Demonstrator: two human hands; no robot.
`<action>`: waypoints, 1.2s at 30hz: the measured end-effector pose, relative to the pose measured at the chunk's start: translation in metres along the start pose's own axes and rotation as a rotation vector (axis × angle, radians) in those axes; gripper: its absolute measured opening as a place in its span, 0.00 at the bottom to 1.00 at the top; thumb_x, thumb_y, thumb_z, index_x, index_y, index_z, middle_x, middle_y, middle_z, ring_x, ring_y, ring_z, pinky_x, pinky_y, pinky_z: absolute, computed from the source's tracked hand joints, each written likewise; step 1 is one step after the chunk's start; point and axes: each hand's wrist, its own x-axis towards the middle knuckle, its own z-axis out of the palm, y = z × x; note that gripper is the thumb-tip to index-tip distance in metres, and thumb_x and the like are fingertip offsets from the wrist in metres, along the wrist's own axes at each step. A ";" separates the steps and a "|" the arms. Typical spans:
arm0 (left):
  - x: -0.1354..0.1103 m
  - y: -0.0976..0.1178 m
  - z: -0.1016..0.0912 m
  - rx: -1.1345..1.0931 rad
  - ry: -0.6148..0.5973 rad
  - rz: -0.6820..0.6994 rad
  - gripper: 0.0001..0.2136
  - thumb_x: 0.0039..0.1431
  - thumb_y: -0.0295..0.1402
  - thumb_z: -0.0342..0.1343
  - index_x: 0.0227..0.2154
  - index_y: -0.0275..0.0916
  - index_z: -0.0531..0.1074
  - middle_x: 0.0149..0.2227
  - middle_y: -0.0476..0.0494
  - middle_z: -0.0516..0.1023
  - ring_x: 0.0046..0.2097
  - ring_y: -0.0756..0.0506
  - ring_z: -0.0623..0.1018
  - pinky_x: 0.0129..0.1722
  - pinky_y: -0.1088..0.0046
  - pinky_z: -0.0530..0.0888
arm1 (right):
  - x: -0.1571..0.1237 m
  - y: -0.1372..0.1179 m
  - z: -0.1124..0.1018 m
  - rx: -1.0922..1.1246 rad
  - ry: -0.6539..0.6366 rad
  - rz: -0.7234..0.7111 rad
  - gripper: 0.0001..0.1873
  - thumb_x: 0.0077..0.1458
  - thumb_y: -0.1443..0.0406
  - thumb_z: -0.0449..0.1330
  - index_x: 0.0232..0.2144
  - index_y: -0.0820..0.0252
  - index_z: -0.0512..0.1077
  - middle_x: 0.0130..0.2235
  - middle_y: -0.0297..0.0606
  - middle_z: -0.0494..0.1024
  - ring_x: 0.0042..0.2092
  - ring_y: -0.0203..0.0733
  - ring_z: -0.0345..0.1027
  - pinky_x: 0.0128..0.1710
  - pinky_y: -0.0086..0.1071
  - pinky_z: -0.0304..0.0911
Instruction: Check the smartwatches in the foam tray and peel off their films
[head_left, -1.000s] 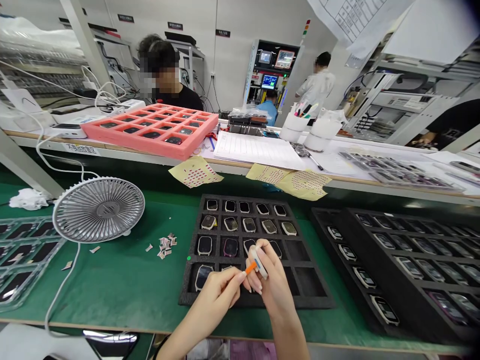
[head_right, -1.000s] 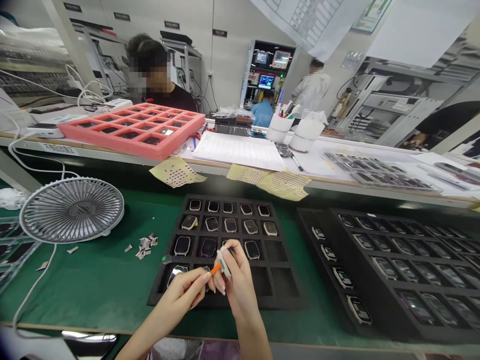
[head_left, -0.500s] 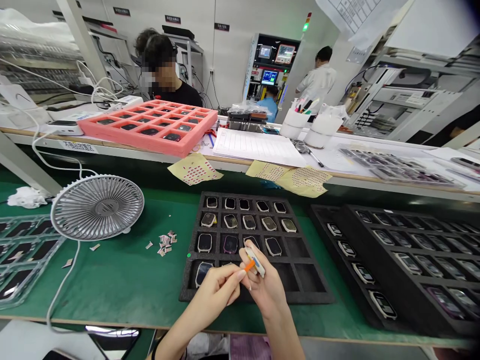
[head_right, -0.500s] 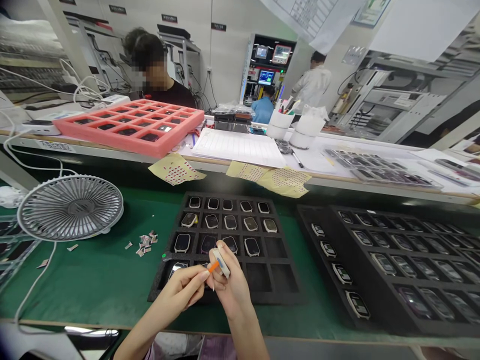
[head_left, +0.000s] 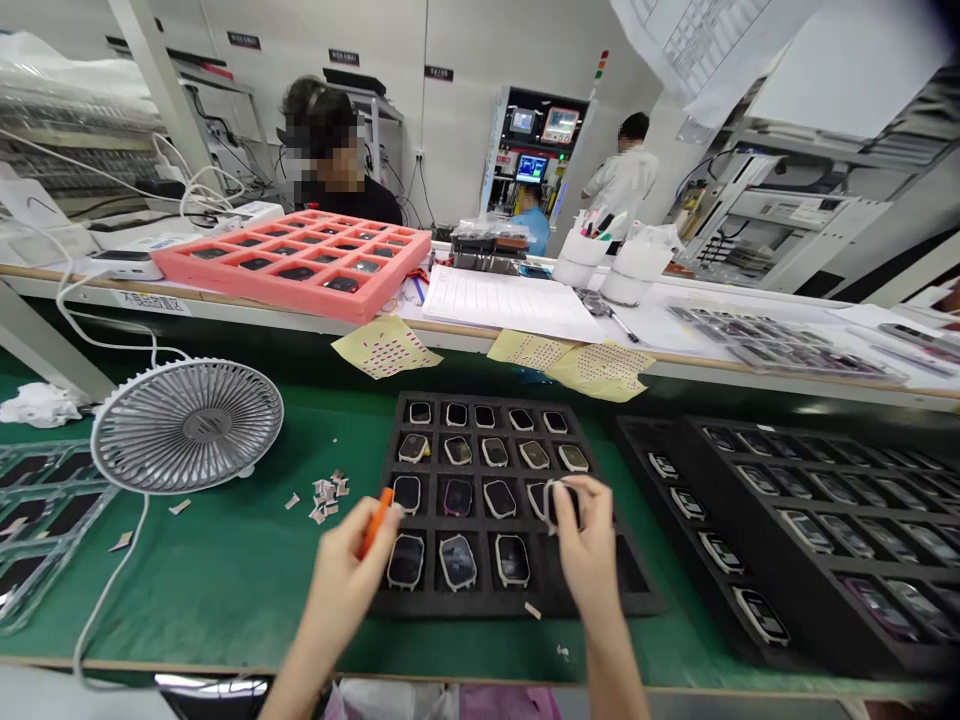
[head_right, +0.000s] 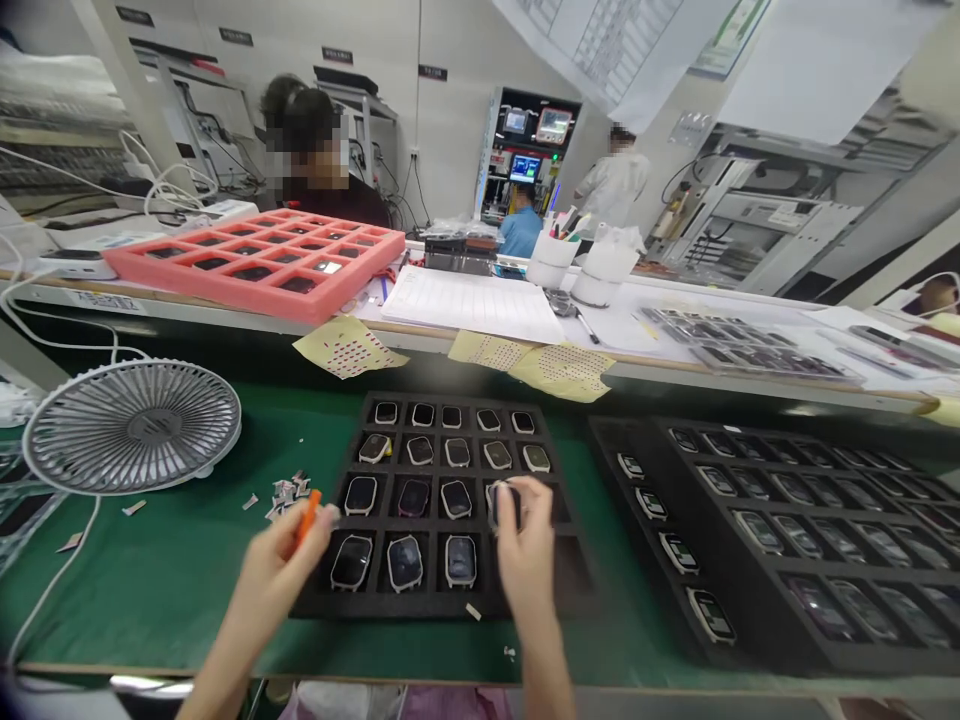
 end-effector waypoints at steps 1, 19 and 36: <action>0.005 -0.010 -0.013 0.105 0.065 -0.011 0.18 0.58 0.47 0.47 0.20 0.40 0.57 0.19 0.55 0.55 0.21 0.53 0.58 0.22 0.80 0.58 | 0.012 0.007 -0.014 -0.161 0.029 -0.009 0.16 0.55 0.51 0.54 0.38 0.56 0.63 0.35 0.39 0.72 0.33 0.42 0.67 0.29 0.32 0.61; 0.007 -0.037 -0.032 0.291 0.065 -0.068 0.18 0.60 0.49 0.45 0.39 0.41 0.71 0.38 0.43 0.80 0.33 0.44 0.79 0.32 0.74 0.71 | -0.034 0.014 -0.003 -0.714 -0.310 -0.459 0.15 0.64 0.55 0.45 0.42 0.54 0.67 0.34 0.41 0.75 0.36 0.48 0.68 0.33 0.38 0.61; -0.026 0.036 0.034 -0.256 -0.722 -0.081 0.18 0.67 0.41 0.39 0.28 0.37 0.67 0.18 0.55 0.57 0.22 0.52 0.58 0.24 0.77 0.57 | -0.047 -0.026 0.027 0.753 -0.474 0.442 0.08 0.60 0.57 0.55 0.34 0.54 0.64 0.20 0.25 0.63 0.19 0.30 0.53 0.16 0.23 0.53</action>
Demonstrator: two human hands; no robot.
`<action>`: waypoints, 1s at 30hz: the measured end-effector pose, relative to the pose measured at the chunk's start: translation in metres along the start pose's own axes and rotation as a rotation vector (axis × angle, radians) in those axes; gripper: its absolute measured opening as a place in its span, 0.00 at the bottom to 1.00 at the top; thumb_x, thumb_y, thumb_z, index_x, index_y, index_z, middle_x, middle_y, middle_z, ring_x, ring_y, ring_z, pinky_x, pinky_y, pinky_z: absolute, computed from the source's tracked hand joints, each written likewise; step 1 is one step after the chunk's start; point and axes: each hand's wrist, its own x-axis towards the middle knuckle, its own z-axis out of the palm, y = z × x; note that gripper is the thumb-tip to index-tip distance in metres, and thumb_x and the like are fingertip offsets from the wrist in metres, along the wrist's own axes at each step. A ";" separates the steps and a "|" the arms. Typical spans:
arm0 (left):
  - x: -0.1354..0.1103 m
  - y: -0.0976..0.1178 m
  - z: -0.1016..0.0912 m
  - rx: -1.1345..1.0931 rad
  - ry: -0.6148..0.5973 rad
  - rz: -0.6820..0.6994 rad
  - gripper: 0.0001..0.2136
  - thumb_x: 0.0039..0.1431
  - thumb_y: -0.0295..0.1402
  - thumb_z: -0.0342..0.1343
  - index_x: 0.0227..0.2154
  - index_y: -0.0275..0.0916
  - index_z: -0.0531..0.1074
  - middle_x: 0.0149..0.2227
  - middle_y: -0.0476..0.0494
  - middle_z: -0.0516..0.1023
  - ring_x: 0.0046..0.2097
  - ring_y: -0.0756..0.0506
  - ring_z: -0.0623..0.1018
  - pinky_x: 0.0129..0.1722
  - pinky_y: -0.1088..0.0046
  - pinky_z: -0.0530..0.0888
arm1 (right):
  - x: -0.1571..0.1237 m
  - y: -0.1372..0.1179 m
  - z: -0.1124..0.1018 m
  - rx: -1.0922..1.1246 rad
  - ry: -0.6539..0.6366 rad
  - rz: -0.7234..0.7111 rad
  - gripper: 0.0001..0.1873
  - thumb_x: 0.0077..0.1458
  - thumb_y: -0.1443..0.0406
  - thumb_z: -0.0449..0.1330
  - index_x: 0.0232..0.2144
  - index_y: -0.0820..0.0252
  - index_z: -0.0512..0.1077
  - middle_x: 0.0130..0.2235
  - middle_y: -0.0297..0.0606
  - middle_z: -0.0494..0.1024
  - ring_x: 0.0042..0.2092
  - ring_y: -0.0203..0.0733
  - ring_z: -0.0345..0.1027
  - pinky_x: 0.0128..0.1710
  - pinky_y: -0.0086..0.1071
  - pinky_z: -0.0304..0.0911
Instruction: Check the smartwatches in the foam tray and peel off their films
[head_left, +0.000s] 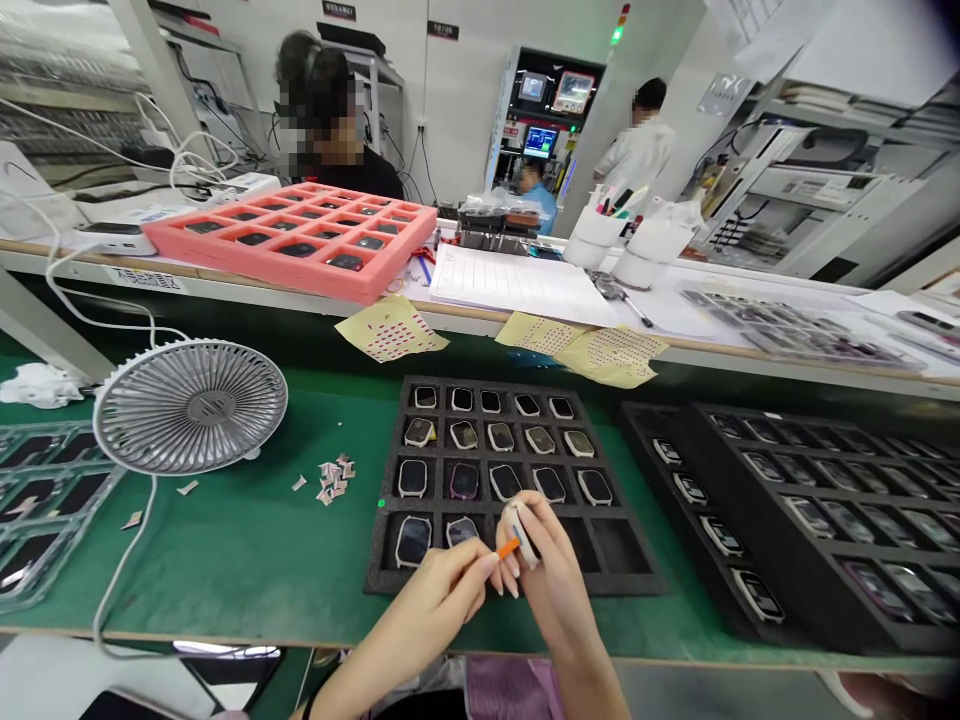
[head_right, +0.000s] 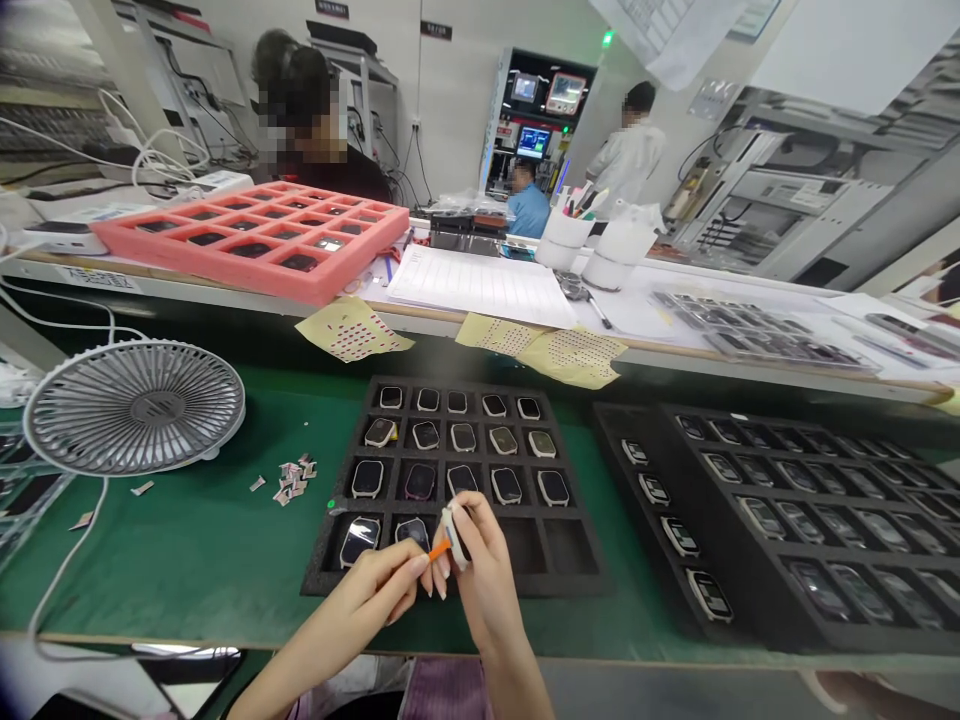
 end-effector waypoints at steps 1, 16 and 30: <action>0.001 0.002 0.000 0.007 -0.001 0.005 0.18 0.67 0.41 0.39 0.27 0.37 0.67 0.18 0.55 0.56 0.22 0.52 0.58 0.24 0.77 0.56 | 0.001 0.000 0.004 0.036 -0.013 -0.001 0.08 0.60 0.58 0.56 0.33 0.55 0.64 0.20 0.25 0.63 0.18 0.30 0.53 0.15 0.22 0.51; 0.005 -0.008 -0.002 -0.198 -0.005 0.016 0.21 0.62 0.48 0.45 0.24 0.36 0.68 0.13 0.58 0.54 0.16 0.55 0.52 0.18 0.78 0.51 | 0.008 0.003 0.015 0.299 -0.109 0.109 0.15 0.52 0.55 0.63 0.30 0.56 0.62 0.20 0.20 0.61 0.12 0.19 0.34 0.09 0.16 0.37; 0.005 -0.011 -0.009 -0.001 0.284 0.066 0.20 0.61 0.46 0.47 0.20 0.37 0.64 0.19 0.50 0.65 0.23 0.52 0.65 0.24 0.78 0.63 | 0.000 0.021 0.008 -0.151 0.128 -0.102 0.11 0.58 0.54 0.56 0.38 0.52 0.64 0.21 0.24 0.60 0.19 0.31 0.54 0.19 0.25 0.55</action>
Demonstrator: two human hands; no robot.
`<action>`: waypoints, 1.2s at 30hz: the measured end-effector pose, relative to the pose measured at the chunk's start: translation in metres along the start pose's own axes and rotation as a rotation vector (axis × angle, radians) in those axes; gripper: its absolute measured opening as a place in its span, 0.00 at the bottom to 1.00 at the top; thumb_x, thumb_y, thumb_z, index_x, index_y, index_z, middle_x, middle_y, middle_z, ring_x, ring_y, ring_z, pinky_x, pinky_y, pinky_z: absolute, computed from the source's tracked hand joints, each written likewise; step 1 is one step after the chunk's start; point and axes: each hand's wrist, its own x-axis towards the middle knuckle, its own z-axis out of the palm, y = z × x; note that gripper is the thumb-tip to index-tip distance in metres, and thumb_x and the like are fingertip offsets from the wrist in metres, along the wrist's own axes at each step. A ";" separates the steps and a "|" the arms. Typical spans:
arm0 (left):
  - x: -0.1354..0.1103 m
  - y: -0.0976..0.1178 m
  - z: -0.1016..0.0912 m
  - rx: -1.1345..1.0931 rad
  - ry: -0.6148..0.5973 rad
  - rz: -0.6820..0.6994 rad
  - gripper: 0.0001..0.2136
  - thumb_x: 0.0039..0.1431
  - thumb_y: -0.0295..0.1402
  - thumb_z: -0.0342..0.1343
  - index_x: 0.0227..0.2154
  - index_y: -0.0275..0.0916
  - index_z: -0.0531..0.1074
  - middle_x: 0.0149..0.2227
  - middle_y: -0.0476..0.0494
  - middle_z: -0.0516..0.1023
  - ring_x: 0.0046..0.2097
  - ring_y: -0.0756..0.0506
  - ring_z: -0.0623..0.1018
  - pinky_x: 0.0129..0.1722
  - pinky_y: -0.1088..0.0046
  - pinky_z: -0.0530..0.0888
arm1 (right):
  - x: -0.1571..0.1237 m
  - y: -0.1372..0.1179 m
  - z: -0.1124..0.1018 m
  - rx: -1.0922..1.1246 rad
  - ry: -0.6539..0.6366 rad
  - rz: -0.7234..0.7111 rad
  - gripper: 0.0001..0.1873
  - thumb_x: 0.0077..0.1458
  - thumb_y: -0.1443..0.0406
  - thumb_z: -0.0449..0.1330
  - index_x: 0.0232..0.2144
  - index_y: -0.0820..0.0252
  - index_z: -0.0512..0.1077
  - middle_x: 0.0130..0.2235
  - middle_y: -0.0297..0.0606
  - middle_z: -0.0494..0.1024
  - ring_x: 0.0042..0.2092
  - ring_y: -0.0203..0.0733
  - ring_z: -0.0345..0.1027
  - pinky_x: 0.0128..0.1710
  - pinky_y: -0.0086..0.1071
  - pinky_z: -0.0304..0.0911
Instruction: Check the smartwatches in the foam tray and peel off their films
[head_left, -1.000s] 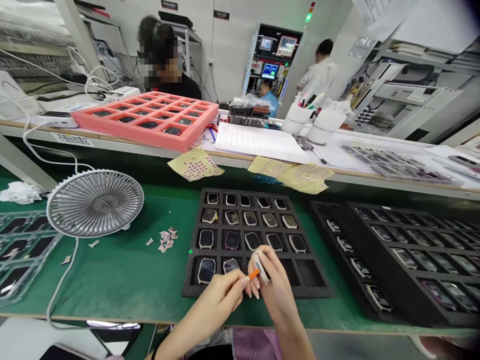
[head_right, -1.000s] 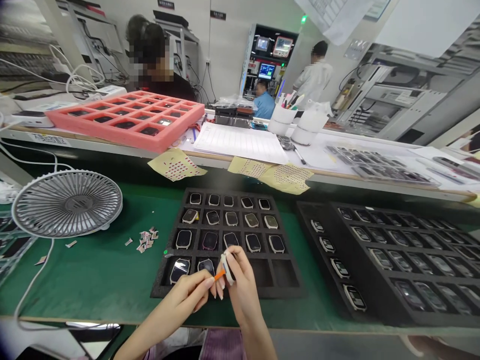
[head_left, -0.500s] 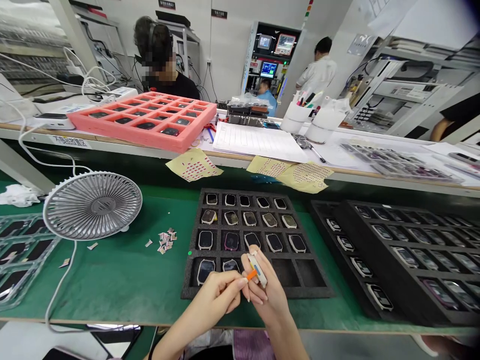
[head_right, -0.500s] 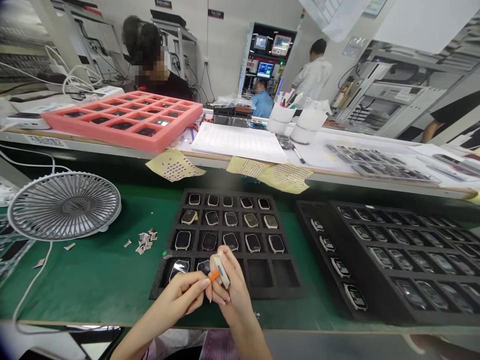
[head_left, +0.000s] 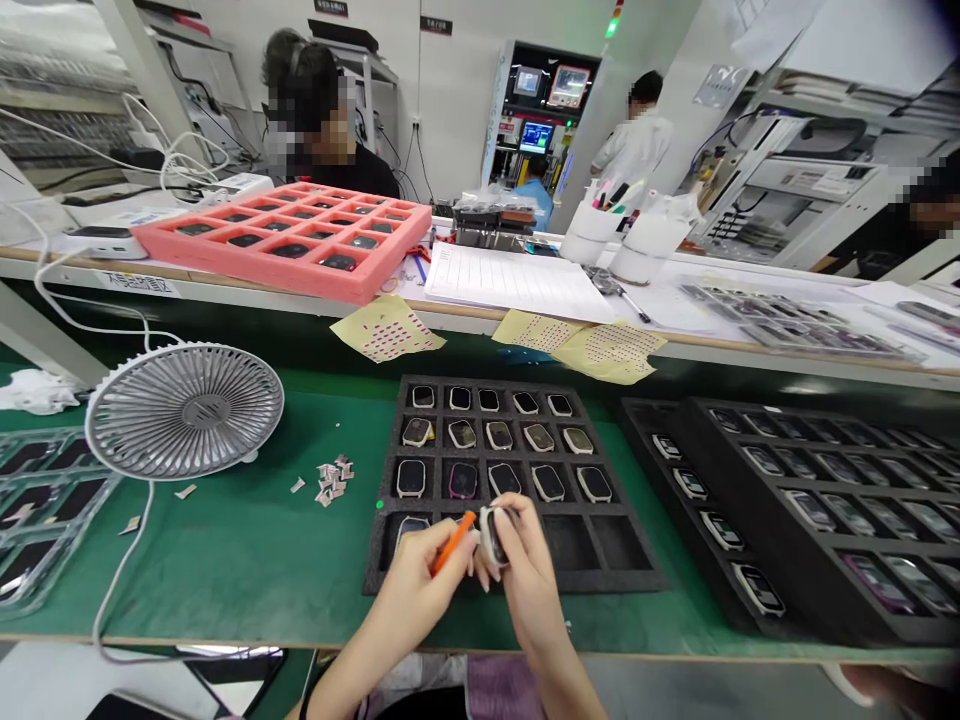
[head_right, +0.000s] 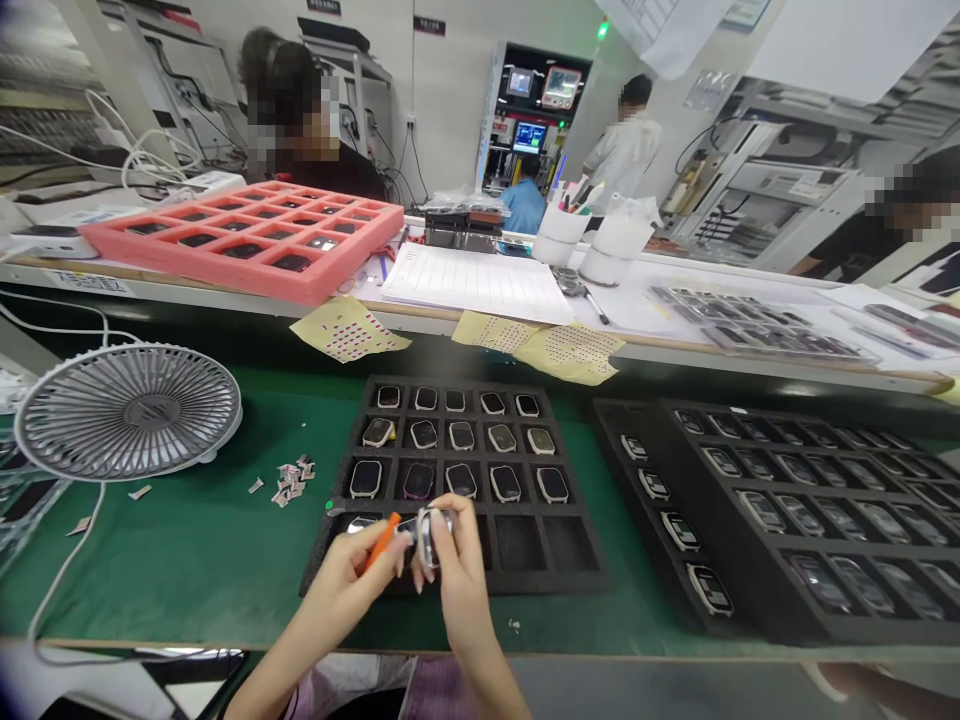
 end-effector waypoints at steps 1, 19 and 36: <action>-0.001 -0.001 -0.009 0.040 0.072 -0.004 0.20 0.61 0.46 0.47 0.19 0.37 0.63 0.18 0.52 0.62 0.21 0.53 0.62 0.22 0.78 0.61 | 0.001 -0.001 -0.007 -0.101 0.048 -0.073 0.11 0.59 0.54 0.55 0.38 0.52 0.64 0.23 0.25 0.62 0.20 0.32 0.56 0.20 0.27 0.56; -0.018 -0.050 -0.096 0.464 0.472 -0.143 0.17 0.60 0.48 0.44 0.35 0.39 0.69 0.19 0.53 0.65 0.21 0.49 0.66 0.24 0.77 0.62 | 0.002 0.016 0.001 -1.351 -0.153 -0.490 0.09 0.58 0.64 0.55 0.42 0.55 0.70 0.38 0.42 0.77 0.40 0.52 0.64 0.38 0.43 0.57; -0.020 -0.006 -0.011 -0.050 -0.164 -0.033 0.18 0.66 0.42 0.41 0.27 0.36 0.66 0.17 0.56 0.57 0.21 0.54 0.56 0.23 0.77 0.55 | 0.003 -0.010 0.022 0.241 -0.185 0.102 0.08 0.58 0.59 0.58 0.33 0.55 0.64 0.19 0.23 0.61 0.18 0.28 0.52 0.19 0.24 0.53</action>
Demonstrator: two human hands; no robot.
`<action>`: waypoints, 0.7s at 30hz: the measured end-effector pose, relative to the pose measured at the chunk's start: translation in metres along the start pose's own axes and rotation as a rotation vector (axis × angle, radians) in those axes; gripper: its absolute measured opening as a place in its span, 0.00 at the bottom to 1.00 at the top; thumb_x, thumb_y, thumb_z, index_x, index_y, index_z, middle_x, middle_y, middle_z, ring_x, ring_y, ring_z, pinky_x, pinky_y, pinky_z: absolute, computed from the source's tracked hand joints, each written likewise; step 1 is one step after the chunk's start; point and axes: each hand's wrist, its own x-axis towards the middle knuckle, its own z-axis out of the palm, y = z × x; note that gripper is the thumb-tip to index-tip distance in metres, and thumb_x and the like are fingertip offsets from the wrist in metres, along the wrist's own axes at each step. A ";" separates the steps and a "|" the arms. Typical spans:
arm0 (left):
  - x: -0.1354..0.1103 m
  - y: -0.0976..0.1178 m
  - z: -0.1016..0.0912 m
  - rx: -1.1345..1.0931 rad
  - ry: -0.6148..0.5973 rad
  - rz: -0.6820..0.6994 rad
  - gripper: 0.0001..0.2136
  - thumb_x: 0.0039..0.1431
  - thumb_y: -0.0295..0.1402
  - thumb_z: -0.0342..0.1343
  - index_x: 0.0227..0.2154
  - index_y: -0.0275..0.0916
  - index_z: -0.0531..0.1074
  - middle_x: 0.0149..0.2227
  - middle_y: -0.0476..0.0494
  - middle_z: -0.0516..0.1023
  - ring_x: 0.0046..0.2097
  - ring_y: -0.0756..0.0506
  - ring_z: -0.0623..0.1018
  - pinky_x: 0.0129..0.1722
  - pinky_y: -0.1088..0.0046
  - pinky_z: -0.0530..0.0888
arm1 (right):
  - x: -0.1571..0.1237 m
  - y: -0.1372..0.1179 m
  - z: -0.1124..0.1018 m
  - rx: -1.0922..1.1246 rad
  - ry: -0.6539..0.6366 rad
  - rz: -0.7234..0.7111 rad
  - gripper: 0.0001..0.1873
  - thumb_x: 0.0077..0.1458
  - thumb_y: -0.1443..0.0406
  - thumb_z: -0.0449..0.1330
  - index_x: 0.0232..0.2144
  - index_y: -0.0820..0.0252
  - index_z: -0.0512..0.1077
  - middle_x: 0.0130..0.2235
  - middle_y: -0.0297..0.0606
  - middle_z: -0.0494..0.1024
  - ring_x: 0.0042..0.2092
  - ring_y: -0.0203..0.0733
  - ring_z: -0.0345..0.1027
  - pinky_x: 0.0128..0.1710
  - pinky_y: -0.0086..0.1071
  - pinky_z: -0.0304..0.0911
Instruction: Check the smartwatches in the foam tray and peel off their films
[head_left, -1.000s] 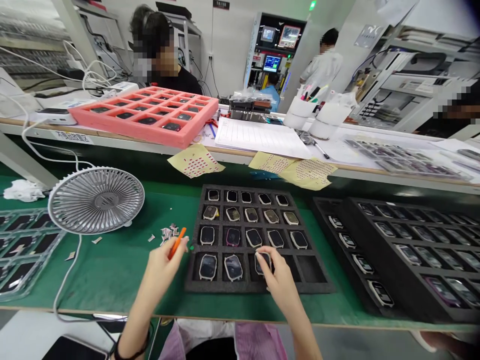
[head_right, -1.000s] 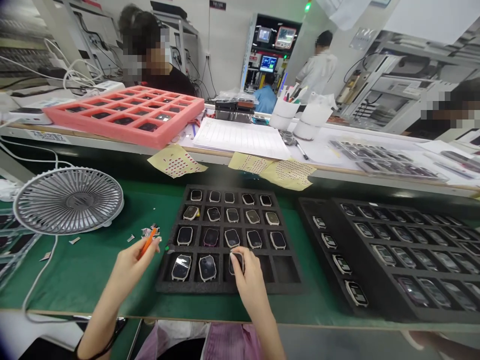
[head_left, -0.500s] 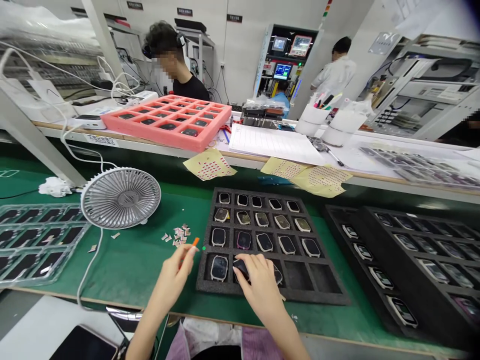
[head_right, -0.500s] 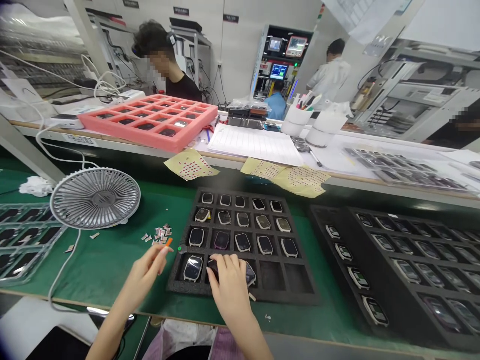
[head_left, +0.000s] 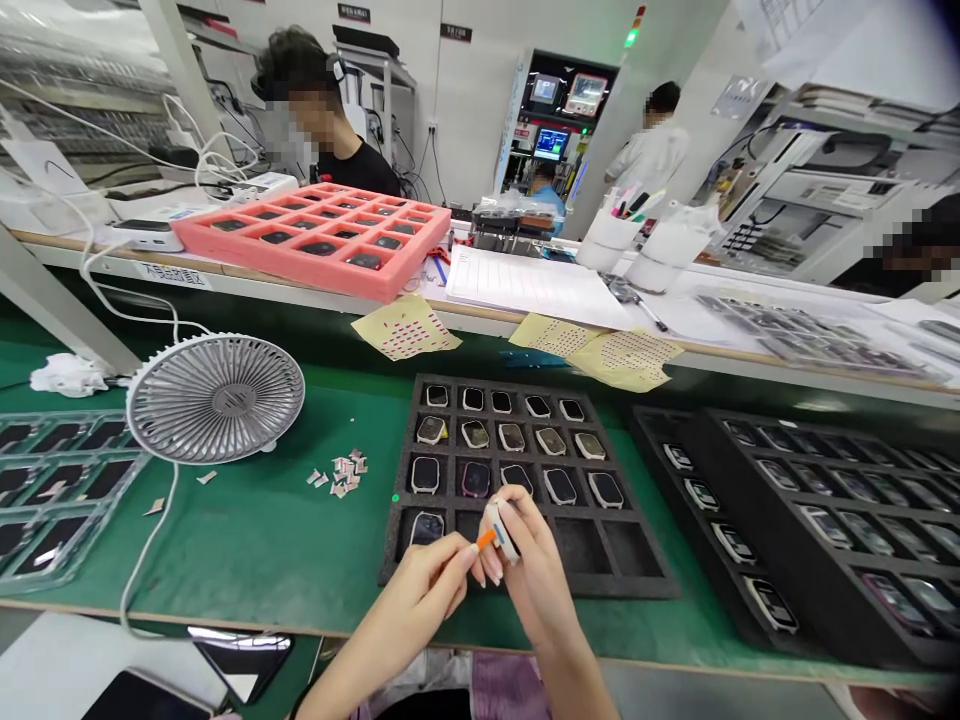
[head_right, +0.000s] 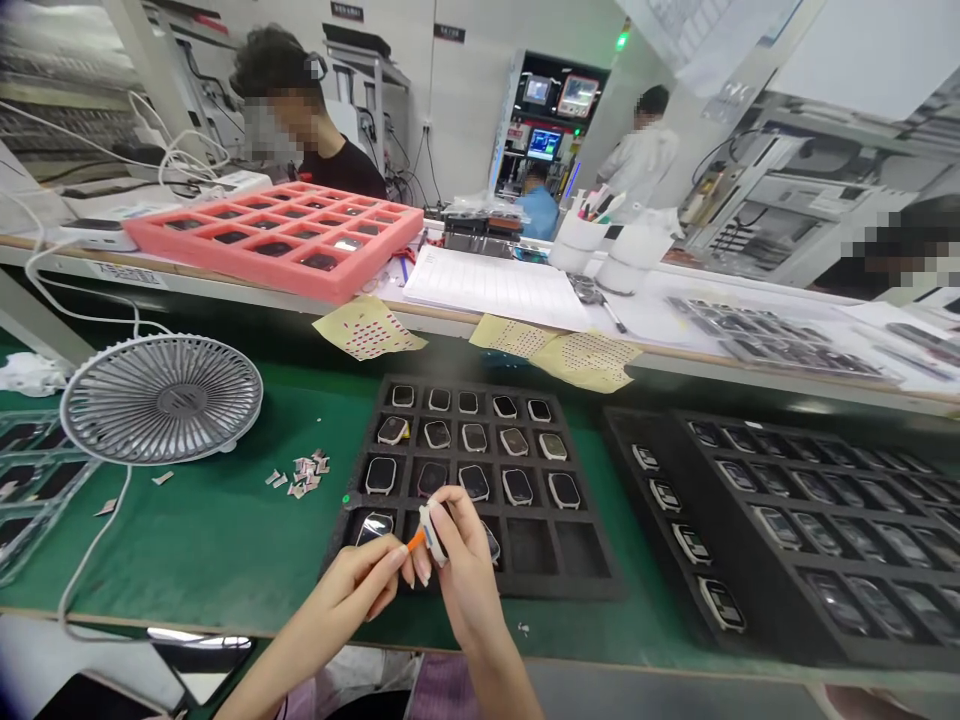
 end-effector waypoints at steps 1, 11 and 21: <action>0.000 0.000 -0.001 -0.006 0.003 0.006 0.18 0.66 0.42 0.41 0.27 0.36 0.66 0.17 0.57 0.57 0.21 0.54 0.56 0.23 0.77 0.55 | 0.001 0.000 0.001 0.006 0.001 -0.003 0.08 0.58 0.59 0.58 0.32 0.55 0.64 0.19 0.23 0.61 0.17 0.28 0.53 0.18 0.24 0.54; 0.000 0.000 -0.005 -0.046 -0.060 -0.019 0.18 0.66 0.41 0.43 0.28 0.35 0.69 0.15 0.58 0.54 0.19 0.55 0.54 0.20 0.78 0.53 | -0.002 0.005 0.001 -0.095 0.015 -0.028 0.10 0.57 0.59 0.60 0.31 0.56 0.64 0.21 0.23 0.63 0.18 0.26 0.55 0.17 0.21 0.52; 0.000 0.002 -0.002 -0.037 -0.017 -0.009 0.18 0.65 0.42 0.43 0.28 0.35 0.69 0.16 0.57 0.55 0.20 0.54 0.54 0.21 0.78 0.53 | 0.001 0.006 -0.001 0.065 -0.011 0.012 0.07 0.60 0.60 0.57 0.33 0.55 0.63 0.19 0.23 0.61 0.17 0.27 0.50 0.16 0.21 0.51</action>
